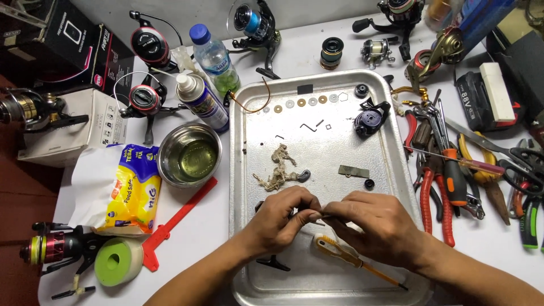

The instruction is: Disassembling, cleaning, and repairing internal components of a fishing reel on a workbench.

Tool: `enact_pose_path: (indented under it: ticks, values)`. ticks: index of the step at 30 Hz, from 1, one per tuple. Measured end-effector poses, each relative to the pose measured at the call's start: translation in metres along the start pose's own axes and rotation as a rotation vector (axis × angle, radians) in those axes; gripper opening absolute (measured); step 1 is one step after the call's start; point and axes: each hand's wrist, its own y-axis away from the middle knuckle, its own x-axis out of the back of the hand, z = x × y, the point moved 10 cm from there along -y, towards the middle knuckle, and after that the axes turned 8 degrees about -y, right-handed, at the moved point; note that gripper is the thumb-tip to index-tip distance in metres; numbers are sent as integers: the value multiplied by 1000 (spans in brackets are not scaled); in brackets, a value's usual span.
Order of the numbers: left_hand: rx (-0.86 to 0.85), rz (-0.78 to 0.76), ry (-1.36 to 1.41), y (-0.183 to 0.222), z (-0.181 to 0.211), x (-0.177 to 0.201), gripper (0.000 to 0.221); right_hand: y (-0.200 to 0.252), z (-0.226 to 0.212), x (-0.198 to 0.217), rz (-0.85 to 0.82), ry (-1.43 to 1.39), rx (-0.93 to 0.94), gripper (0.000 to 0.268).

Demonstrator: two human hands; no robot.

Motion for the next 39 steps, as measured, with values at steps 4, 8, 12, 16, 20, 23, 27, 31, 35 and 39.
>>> enact_pose_path:
  ticks: [4,8,12,16,20,23,27,31,35,39]
  values:
    - [14,-43,33,1,-4,-4,11,-1,-7,0,-7,12,72,19]
    - [93,-56,93,1,-5,0,11,-4,-11,1,-9,-21,82,16]
    - [174,-71,173,1,-8,0,10,-5,-8,2,6,-80,31,16]
    - [161,-44,214,1,-3,5,8,-2,-6,4,52,-47,29,15]
    - [52,-30,155,-2,9,9,11,-1,-5,4,58,-43,20,13]
    - [-29,23,62,0,13,12,9,-1,-5,3,51,-59,25,13]
    - [-106,45,39,2,15,12,9,5,10,1,33,-155,-102,13]
    - [-43,38,88,1,11,14,10,30,49,-7,59,-408,-477,14]
    - [-88,46,103,0,18,14,7,29,54,-11,33,-535,-579,13]
    - [-85,38,120,0,18,10,7,30,55,-16,31,-673,-659,12]
